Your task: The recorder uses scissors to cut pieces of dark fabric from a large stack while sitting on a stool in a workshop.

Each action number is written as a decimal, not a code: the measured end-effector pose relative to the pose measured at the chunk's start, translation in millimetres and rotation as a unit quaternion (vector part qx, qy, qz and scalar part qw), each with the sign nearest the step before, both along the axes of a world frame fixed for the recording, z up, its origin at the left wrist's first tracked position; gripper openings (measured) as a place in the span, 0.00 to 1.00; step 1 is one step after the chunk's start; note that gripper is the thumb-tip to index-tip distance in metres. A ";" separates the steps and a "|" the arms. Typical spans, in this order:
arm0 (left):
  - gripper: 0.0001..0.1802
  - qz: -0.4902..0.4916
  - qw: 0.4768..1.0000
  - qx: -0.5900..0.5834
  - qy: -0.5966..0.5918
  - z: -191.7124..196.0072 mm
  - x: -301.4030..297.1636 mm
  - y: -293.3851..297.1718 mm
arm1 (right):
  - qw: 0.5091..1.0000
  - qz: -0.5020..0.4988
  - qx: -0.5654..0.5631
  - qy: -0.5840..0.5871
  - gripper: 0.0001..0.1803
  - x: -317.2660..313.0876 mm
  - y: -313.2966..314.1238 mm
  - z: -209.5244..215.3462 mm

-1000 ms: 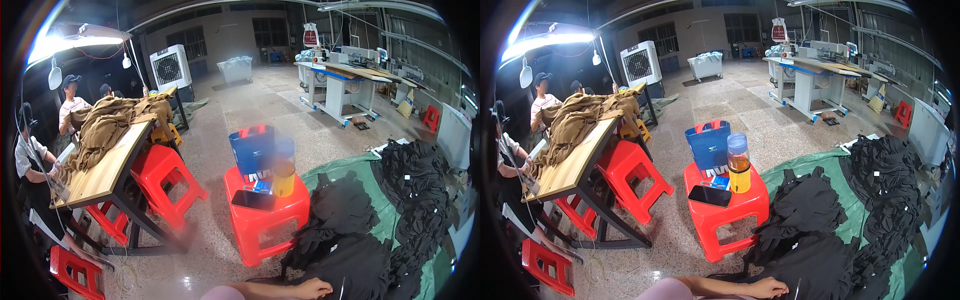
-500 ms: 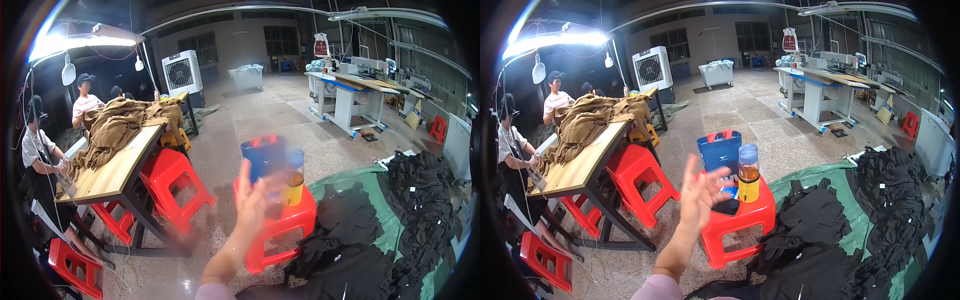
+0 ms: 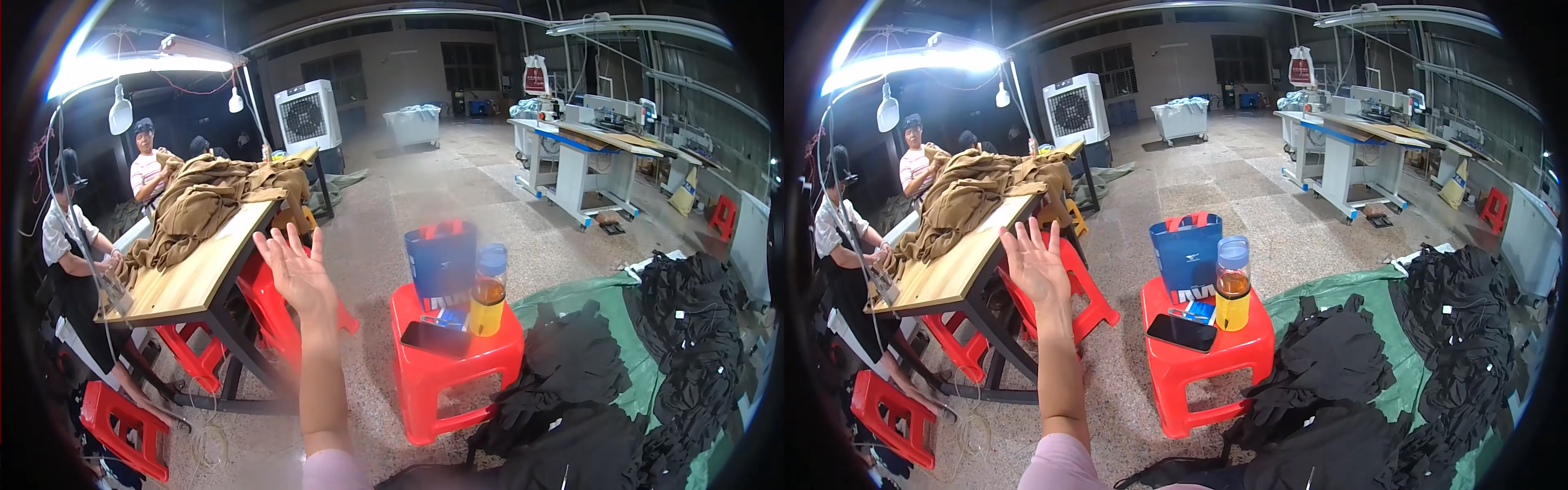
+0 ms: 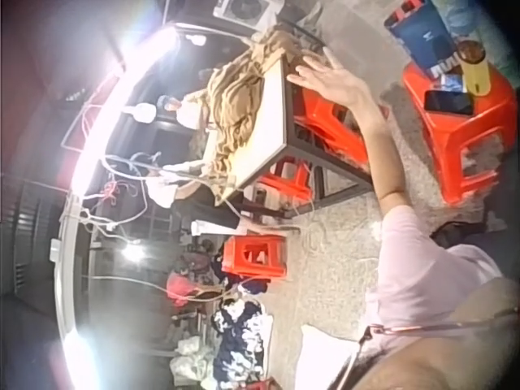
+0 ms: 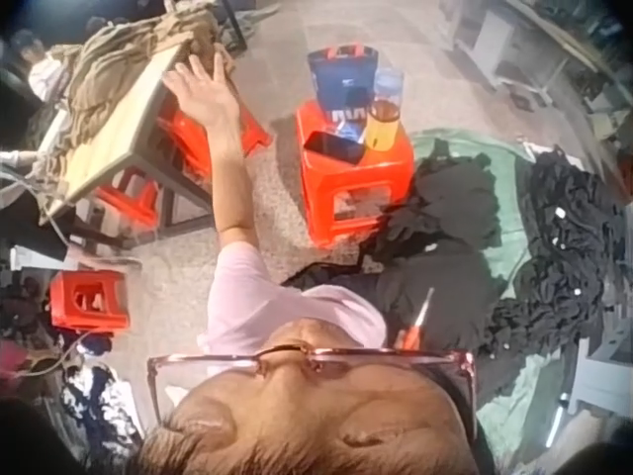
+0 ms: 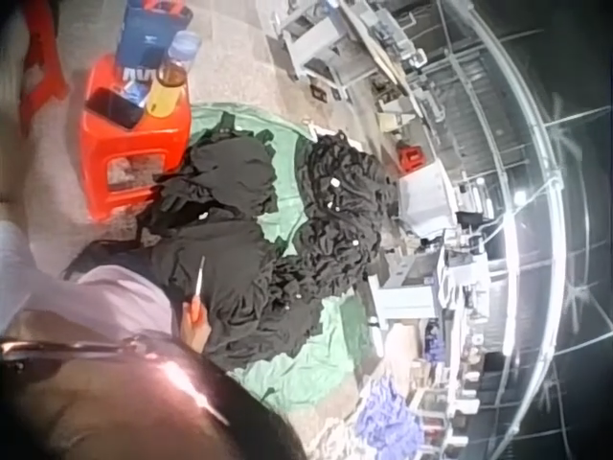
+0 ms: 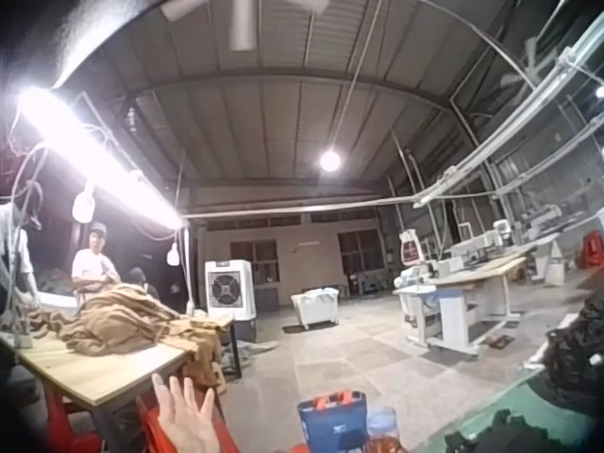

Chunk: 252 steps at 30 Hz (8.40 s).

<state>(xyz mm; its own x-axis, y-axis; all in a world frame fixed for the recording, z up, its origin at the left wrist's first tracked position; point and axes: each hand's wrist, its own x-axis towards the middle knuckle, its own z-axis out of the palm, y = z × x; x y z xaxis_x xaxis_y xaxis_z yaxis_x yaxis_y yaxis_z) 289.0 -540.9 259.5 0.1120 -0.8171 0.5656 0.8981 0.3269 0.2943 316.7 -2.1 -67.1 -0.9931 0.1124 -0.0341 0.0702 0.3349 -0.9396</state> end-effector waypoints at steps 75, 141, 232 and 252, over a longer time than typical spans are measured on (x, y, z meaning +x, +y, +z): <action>0.42 -0.290 0.948 0.014 0.133 -18.7 14.9 -2.6 | 0.997 0.048 0.056 -0.028 0.23 8.8 11.0 -0.7; 0.53 -0.106 0.528 -0.688 -0.486 -284.3 -132.8 401.4 | 0.905 -0.063 0.401 -0.125 0.26 38.5 20.4 167.3; 0.03 -0.382 0.561 -0.651 -0.341 -264.3 -155.8 414.1 | 0.939 -0.189 0.273 -0.086 0.24 42.8 -10.4 109.4; 0.10 -0.328 0.685 -0.606 -0.237 -288.7 -147.6 414.3 | 0.937 -0.177 0.285 -0.098 0.24 35.5 -13.1 115.7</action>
<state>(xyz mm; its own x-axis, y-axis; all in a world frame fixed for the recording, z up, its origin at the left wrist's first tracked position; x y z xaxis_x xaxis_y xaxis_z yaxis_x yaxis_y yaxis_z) 141.4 -126.6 -29.2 -0.4853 0.4974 0.7191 0.8660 0.1604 0.4736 352.2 -15.2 48.6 -0.8709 0.4891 -0.0472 0.4247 0.7009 -0.5731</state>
